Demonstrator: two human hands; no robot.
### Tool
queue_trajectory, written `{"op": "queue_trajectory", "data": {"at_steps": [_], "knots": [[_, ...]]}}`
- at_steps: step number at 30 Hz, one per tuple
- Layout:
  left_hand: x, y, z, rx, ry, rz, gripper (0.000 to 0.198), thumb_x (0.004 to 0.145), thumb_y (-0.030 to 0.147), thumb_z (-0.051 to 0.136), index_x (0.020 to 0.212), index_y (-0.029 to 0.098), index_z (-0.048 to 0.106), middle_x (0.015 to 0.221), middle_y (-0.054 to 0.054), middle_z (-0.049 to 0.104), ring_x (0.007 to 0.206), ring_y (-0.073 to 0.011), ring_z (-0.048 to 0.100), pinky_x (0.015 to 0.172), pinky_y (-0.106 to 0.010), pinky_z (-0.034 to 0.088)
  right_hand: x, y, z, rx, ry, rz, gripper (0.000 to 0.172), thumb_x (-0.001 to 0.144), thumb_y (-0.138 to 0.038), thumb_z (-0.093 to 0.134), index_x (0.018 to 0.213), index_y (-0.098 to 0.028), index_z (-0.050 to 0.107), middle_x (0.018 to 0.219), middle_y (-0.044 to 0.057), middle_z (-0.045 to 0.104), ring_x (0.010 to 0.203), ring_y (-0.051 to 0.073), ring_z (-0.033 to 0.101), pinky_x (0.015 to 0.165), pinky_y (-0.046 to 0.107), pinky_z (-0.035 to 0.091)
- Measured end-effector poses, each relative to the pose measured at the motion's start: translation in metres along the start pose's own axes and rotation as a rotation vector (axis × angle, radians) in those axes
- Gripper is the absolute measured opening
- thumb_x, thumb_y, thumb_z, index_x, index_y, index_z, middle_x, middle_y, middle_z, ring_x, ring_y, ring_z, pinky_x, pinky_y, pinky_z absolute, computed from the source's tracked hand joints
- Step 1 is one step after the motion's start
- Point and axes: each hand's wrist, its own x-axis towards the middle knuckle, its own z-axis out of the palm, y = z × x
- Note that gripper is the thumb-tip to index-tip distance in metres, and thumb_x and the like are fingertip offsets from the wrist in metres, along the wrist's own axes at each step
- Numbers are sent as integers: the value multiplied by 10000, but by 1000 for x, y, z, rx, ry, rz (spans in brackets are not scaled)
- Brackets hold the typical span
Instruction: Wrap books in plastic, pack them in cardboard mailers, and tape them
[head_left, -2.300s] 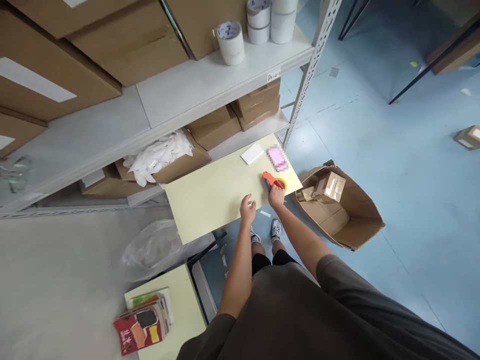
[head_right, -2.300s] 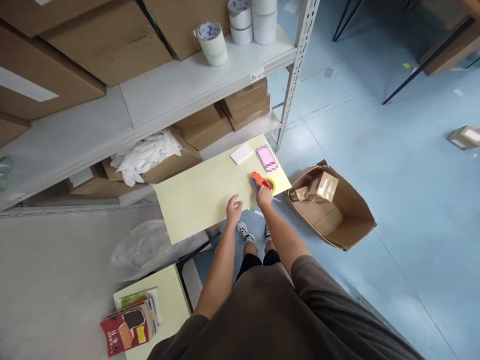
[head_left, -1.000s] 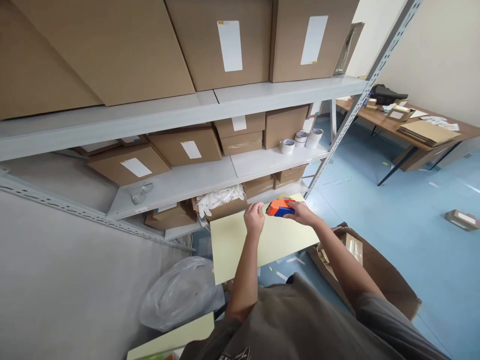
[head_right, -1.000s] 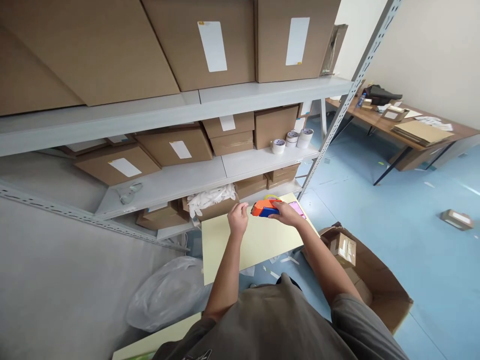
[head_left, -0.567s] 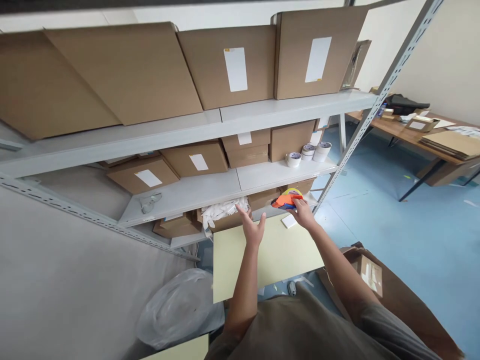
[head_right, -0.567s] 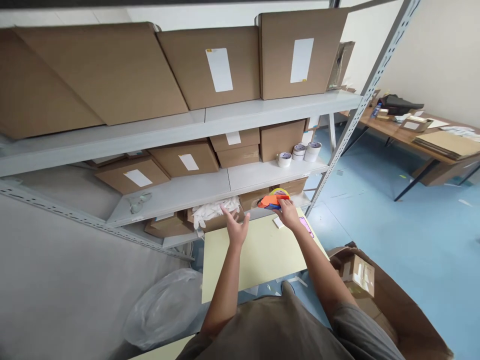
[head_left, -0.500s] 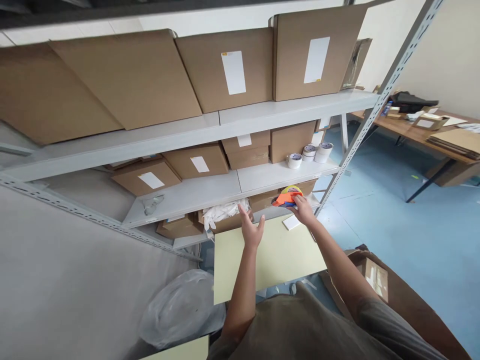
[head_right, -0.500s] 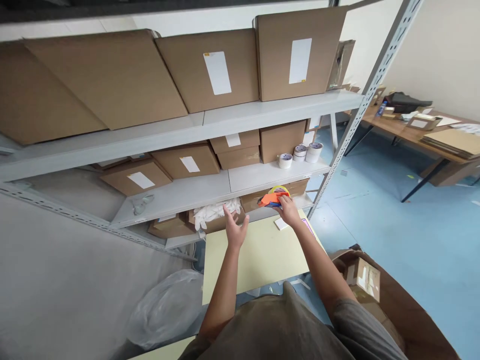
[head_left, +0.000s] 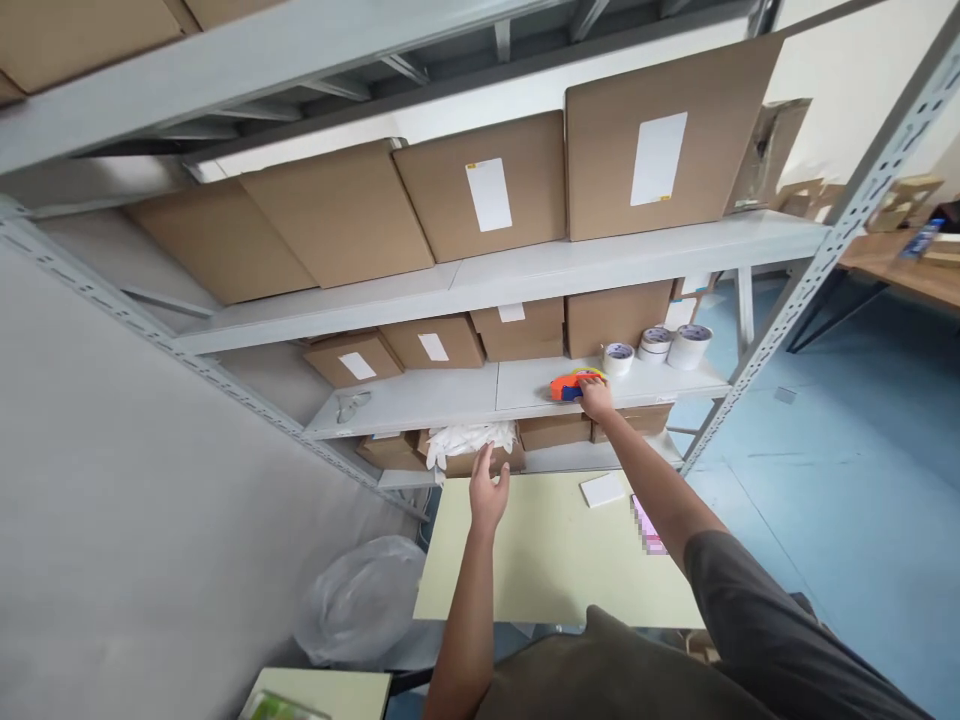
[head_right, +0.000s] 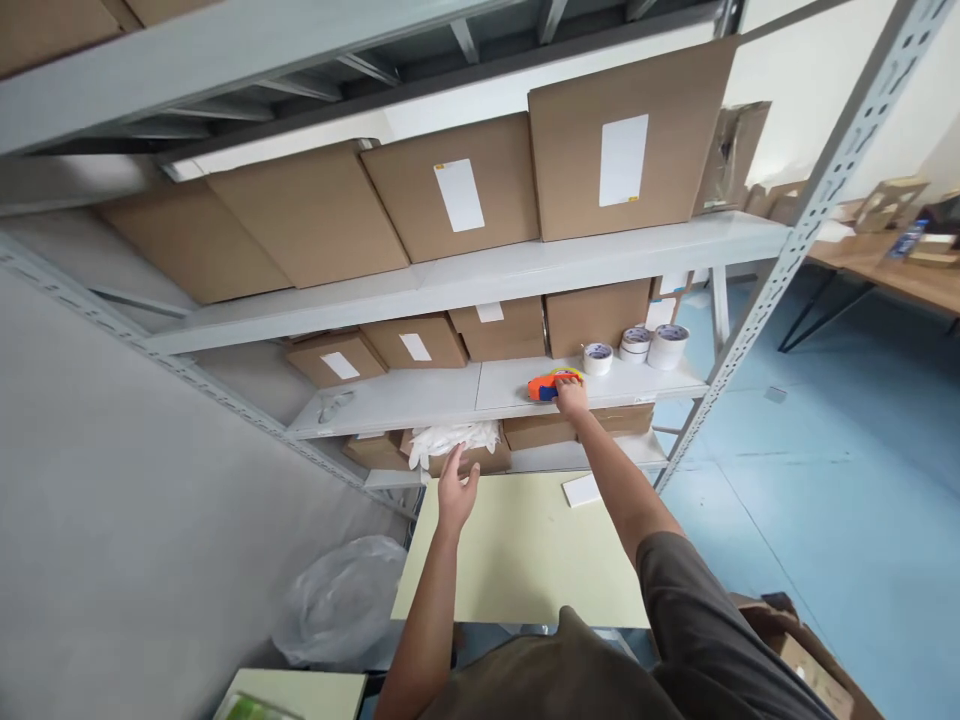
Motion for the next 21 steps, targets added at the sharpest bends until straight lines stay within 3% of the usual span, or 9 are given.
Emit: {"op": "queue_trajectory", "data": {"at_steps": [6,10,12,15,18,21], "knots": [[-10,11,9,10,19,-34,574,1002,439,670,1552,297,590,1645,-150,527,1243,-297,706,974,-445,643,16,8,12,-42,-32,12,460,916,-222,666,1360,-103,693,1387,270,685,1330,416,539,1141,556,362],[-18,11,8,32,47,-47,559,995,389,666,1543,300,603,1603,-140,574,1270,-295,695,959,-424,638,2,-3,15,-7,118,38,541,916,-263,647,1431,-100,659,1477,290,609,1375,459,483,1155,625,348],[-26,5,2,54,54,-64,552,997,372,652,1542,300,604,1580,-132,597,1318,-296,673,978,-423,631,-14,-14,18,82,205,-23,551,942,-284,603,1469,-128,640,1498,271,596,1385,464,477,1140,637,384],[-43,-8,-12,97,72,-101,538,999,356,636,1534,306,610,1573,-121,609,1383,-294,637,1020,-429,618,-44,-34,31,235,211,-163,555,966,-323,563,1489,-152,635,1499,242,607,1392,452,497,1141,622,434],[-71,-24,-28,158,112,-159,522,992,337,634,1514,316,630,1561,-101,630,1398,-278,628,1084,-449,595,-82,-56,60,411,112,-242,510,981,-387,528,1418,-188,699,1413,209,695,1336,418,597,1132,588,490],[-109,-41,-47,221,162,-238,507,976,306,642,1483,315,654,1525,-83,667,1399,-270,629,1166,-493,550,-129,-82,104,592,-85,-303,447,992,-495,516,1237,-243,792,1206,169,802,1180,397,721,1063,576,567]]}}
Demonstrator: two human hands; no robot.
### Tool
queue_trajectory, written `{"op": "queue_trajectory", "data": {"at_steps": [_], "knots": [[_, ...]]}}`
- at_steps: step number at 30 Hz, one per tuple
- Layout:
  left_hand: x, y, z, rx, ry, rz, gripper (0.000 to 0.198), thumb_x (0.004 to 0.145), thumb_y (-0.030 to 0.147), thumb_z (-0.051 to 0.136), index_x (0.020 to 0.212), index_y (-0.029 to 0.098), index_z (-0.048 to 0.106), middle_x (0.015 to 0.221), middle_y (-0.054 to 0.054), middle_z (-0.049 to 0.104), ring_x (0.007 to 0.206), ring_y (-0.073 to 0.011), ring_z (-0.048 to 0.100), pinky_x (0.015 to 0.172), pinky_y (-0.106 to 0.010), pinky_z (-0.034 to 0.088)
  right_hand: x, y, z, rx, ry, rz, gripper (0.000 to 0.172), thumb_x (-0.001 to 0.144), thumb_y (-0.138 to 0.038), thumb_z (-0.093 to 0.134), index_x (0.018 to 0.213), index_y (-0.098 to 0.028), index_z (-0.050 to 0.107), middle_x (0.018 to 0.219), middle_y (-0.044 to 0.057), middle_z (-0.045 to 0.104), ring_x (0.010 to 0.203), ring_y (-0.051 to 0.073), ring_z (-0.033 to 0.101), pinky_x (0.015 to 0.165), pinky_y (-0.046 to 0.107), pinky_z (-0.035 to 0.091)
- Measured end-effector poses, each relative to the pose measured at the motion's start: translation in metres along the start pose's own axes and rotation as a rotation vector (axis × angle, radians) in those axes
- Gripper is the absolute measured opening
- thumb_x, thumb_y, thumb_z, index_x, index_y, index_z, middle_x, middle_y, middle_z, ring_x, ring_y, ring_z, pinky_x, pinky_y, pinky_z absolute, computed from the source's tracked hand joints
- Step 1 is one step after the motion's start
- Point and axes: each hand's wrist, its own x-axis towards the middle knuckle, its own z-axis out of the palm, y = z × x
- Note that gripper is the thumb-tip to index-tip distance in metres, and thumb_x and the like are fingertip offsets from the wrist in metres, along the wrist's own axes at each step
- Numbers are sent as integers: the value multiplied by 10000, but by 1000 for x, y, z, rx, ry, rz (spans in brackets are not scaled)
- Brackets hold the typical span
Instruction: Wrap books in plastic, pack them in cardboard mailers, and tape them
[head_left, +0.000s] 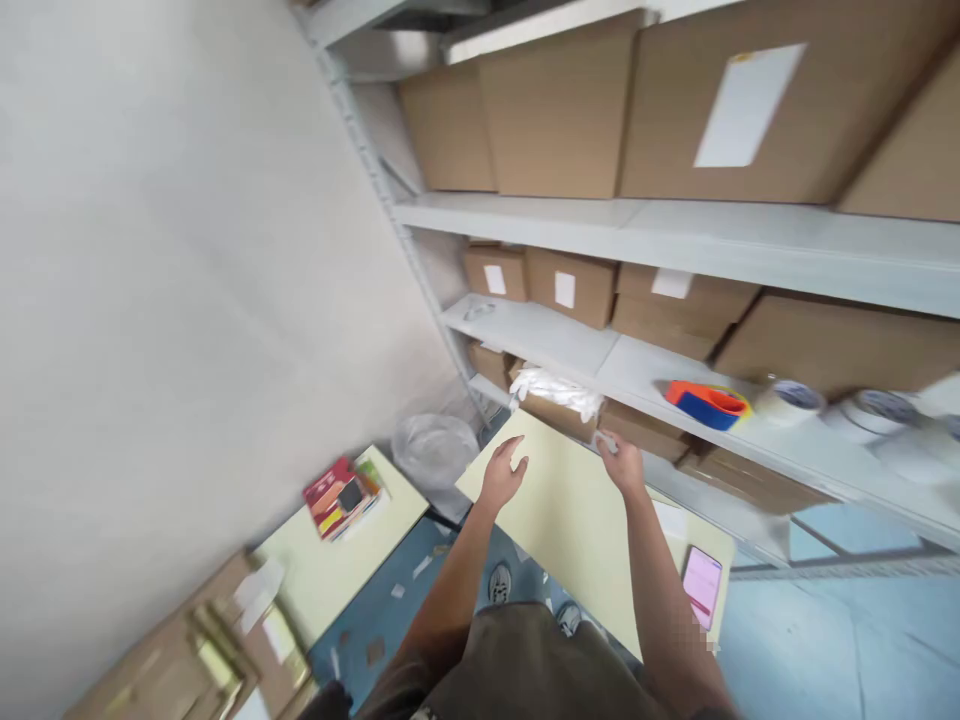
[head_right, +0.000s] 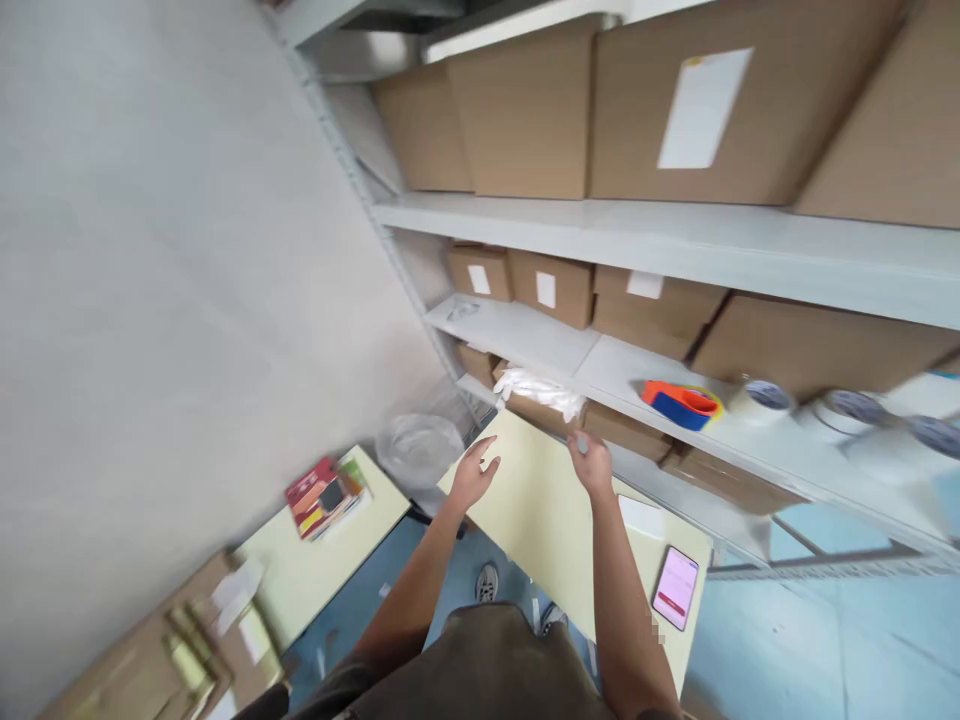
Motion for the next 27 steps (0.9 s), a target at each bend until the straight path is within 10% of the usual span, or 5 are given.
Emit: {"op": "queue_trajectory", "data": {"at_steps": [10,17,27], "knots": [[-134,-114,-122,75,278,-289,452,940,311,691,1386,245,712,1430,-127,715,1382,-313,650,1222,-535,492,-113,-81,170,63,-605,-224,383,961,-420,608,1224,-224,807,1363,159,763,1346,363,677,1179,595,531],[-209,-205,-200,-1,437,-476,473,925,346,700,1386,242,706,1438,-136,707,1338,-299,671,1114,-518,580,-102,-190,253,23,-680,-372,448,1004,-416,578,1377,-230,742,1467,150,705,1412,323,631,1226,532,493],[-253,-322,-314,-96,536,-547,540,941,313,700,1475,238,655,1535,-154,647,1437,-330,601,1144,-521,553,-151,-303,420,83,-811,-482,584,966,-439,616,1505,-222,672,1586,146,615,1515,335,526,1289,551,411]]}}
